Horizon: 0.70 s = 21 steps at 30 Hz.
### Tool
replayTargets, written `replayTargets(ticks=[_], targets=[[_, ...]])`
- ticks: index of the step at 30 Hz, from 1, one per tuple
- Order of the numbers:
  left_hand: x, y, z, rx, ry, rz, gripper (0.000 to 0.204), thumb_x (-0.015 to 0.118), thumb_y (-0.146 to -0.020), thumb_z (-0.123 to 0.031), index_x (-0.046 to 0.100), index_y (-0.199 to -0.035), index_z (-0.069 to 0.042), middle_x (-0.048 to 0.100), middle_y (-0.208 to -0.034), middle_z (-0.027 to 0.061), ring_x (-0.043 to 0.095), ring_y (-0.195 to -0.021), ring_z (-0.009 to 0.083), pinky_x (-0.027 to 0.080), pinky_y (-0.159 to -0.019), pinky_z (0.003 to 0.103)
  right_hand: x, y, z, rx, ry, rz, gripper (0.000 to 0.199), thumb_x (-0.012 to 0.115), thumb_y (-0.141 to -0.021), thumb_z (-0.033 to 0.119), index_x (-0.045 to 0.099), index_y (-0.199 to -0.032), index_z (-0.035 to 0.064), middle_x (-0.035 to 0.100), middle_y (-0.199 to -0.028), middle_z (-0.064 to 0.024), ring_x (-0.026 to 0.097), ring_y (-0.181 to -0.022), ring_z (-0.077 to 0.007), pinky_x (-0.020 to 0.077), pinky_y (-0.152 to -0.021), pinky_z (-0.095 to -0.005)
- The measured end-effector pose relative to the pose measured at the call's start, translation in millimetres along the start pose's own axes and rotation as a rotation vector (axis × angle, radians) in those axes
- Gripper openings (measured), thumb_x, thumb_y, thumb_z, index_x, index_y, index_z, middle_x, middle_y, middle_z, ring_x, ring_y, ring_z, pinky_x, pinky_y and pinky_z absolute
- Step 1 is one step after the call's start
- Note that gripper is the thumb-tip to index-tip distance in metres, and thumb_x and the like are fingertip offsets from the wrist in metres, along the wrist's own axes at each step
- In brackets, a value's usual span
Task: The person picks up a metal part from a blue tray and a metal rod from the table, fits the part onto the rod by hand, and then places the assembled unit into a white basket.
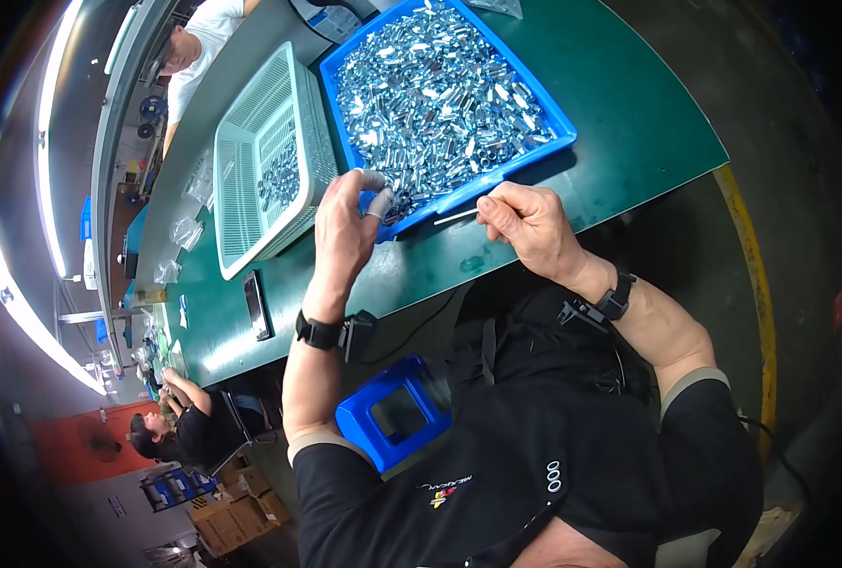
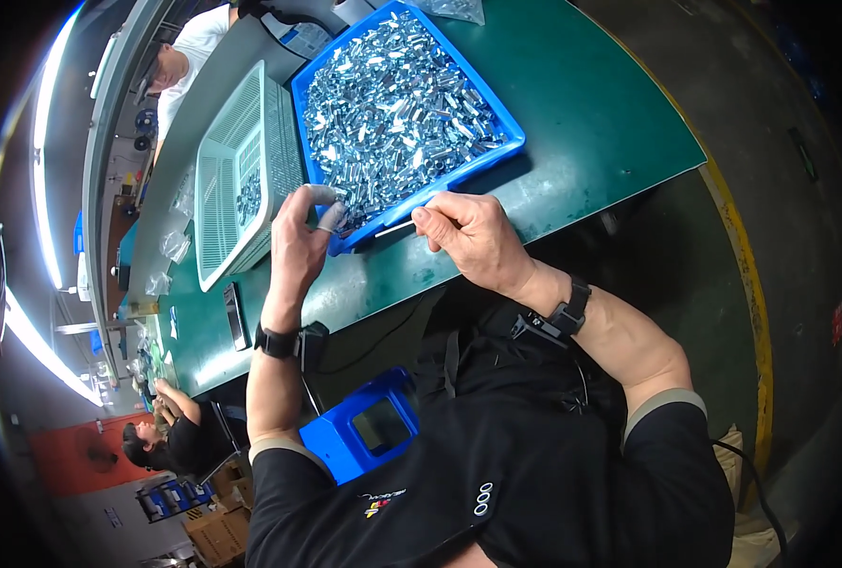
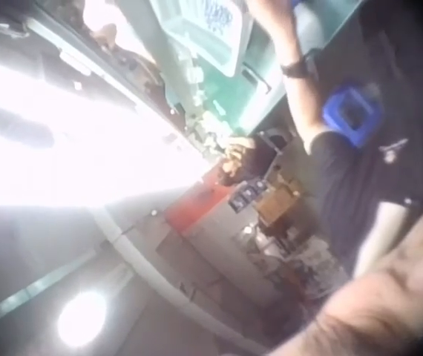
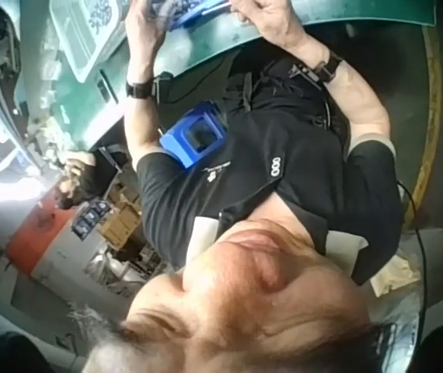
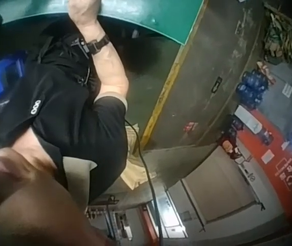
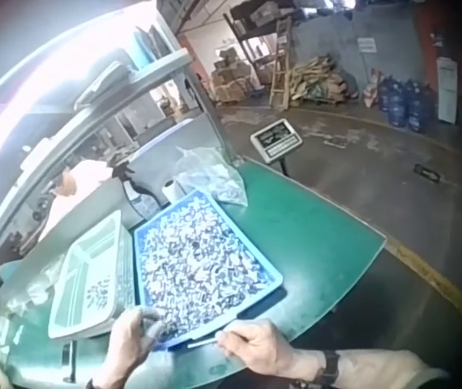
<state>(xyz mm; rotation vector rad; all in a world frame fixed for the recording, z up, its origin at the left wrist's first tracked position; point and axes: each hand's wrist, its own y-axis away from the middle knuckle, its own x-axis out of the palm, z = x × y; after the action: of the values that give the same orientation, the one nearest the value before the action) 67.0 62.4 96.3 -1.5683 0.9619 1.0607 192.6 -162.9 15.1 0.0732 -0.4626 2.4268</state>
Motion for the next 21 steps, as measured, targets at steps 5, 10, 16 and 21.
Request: replayTargets(ticks=[5,10,16,21], targets=[[15.8,22.5,-33.7,-0.426,1.076,-0.112,0.026,0.069,-0.097,-0.001,0.067,-0.123,0.003,0.073,-0.115,0.0076,0.069,-0.105,0.0142,0.053,-0.096,0.029,1.4,-1.9,-2.6,-0.004,0.033,0.017,0.031,0.062,-0.106,0.025,0.067,-0.087,0.0010,0.063,-0.071,-0.0014,0.056,-0.064,-0.0072,0.0450,-0.058,-0.0247],[23.3,28.7,-52.3,-0.458,1.321,-0.143,0.021,0.070,-0.096,0.001,0.067,-0.117,0.001,0.073,-0.111,0.0080,0.070,-0.101,0.0141,0.054,-0.094,0.028,2.9,2.5,1.9,-0.035,0.009,-0.058,0.029,0.061,-0.106,0.025,0.068,-0.091,0.0018,0.065,-0.074,-0.0004,0.055,-0.064,-0.0058,0.0454,-0.058,-0.0224],[39.8,38.0,-65.1,-0.516,1.392,-0.190,0.019,0.072,-0.095,-0.002,0.067,-0.113,-0.002,0.073,-0.101,0.0065,0.071,-0.094,0.0137,0.056,-0.089,0.028,0.9,5.0,-1.0,-0.014,0.020,-0.078,0.025,0.059,-0.107,0.024,0.069,-0.097,0.0029,0.066,-0.075,-0.0002,0.056,-0.064,-0.0054,0.0461,-0.058,-0.0216],[56.9,49.6,-75.2,-0.564,1.484,-0.181,0.021,0.071,-0.094,0.003,0.065,-0.113,-0.002,0.072,-0.107,0.0065,0.071,-0.095,0.0139,0.056,-0.089,0.027,3.0,5.1,3.8,-0.052,0.077,-0.101,0.025,0.059,-0.107,0.023,0.070,-0.098,0.0025,0.066,-0.076,0.0004,0.055,-0.064,-0.0049,0.0459,-0.058,-0.0214]])
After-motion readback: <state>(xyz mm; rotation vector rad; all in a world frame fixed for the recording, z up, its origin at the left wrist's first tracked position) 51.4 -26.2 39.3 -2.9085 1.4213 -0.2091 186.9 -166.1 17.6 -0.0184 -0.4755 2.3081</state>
